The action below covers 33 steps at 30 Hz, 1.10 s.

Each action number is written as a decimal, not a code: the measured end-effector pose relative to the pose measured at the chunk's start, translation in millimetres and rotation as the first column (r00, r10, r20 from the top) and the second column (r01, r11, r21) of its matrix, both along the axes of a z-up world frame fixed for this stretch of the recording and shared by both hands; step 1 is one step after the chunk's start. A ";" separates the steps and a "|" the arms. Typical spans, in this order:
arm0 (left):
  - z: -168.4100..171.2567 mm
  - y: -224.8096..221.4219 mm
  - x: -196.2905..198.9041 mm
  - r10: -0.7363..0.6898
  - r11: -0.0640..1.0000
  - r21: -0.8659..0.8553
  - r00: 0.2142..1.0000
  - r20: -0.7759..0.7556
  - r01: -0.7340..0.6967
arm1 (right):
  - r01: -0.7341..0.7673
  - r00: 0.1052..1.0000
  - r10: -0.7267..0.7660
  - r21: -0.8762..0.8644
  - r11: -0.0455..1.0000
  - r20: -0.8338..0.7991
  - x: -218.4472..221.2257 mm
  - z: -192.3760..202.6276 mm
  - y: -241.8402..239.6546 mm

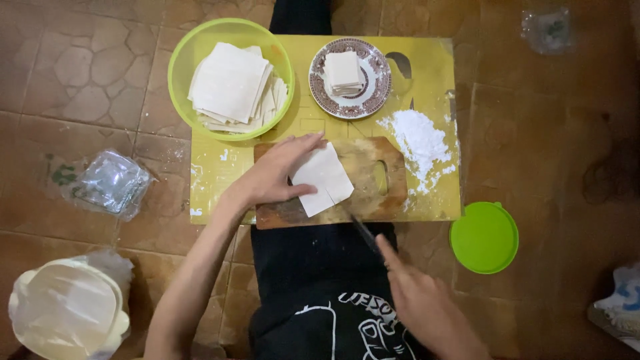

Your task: Cutting square dough wrappers into smaller pieces using a knife on a wooden board while sitting on the floor.

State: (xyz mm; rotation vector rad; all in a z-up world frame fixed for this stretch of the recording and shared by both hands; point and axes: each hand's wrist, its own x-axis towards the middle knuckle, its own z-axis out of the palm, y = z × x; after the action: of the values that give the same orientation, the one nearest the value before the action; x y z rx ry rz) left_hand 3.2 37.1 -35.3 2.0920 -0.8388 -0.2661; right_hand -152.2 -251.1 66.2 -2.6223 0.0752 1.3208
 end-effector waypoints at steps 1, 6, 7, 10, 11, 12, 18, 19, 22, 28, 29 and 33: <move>-0.6 -1.7 -0.3 0.002 1.000 0.002 1.000 0.001 -0.002 | -0.002 1.000 0.002 0.002 1.000 0.001 9.8 6.8 0.7; -21.2 -23.0 0.8 0.294 0.865 0.286 0.878 0.378 -0.412 | 0.417 0.887 -0.446 0.205 0.885 0.121 39.4 0.8 -2.3; -37.6 -26.0 2.0 0.296 0.863 0.288 0.877 0.379 -0.416 | 0.414 0.888 -0.443 0.207 0.887 0.120 46.2 -21.7 -3.4; -62.4 -35.0 0.1 0.339 0.789 0.317 0.802 0.491 -0.527 | 0.330 0.880 -0.383 0.220 0.918 0.279 62.2 -75.0 -1.3; -54.1 -38.2 -3.3 0.337 0.778 0.340 0.807 0.485 -0.529 | 0.272 0.858 -0.371 0.299 0.915 0.355 65.3 -82.9 3.1; -45.9 -41.5 -6.7 0.335 0.766 0.364 0.812 0.478 -0.530 | 0.207 0.827 -0.365 0.372 0.905 0.428 68.4 -90.9 7.5; -34.1 -48.9 -7.5 0.385 0.788 0.358 0.854 0.350 -0.502 | 0.161 0.836 -0.325 0.368 0.916 0.442 97.5 -70.7 49.0; -35.9 -49.1 -4.9 0.384 0.787 0.360 0.855 0.350 -0.501 | 0.162 0.836 -0.326 0.369 0.915 0.441 99.9 -72.8 50.1; -38.1 -49.4 1.0 0.417 0.797 0.363 0.875 0.248 -0.483 | 0.147 0.836 -0.294 0.327 0.933 0.464 104.7 -79.0 53.1; -20.8 -49.1 4.8 0.385 0.900 0.180 0.918 0.099 -0.397 | 0.231 0.806 -0.410 0.411 0.882 0.427 105.0 -82.5 52.9; -18.2 -48.7 4.9 0.375 0.925 0.071 0.927 0.000 -0.374 | 0.262 0.793 -0.441 0.419 0.869 0.420 104.6 -81.1 54.4; -3.0 -45.9 2.5 0.313 0.920 -0.175 0.925 -0.213 -0.352 | 0.334 0.767 -0.515 0.447 0.830 0.383 104.7 -77.1 56.8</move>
State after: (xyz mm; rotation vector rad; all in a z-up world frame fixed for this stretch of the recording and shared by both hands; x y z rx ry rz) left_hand 5.7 -8.8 -38.4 1.9366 -0.3723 -0.1711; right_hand -47.5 -194.3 -10.9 -2.3383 0.3139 0.4365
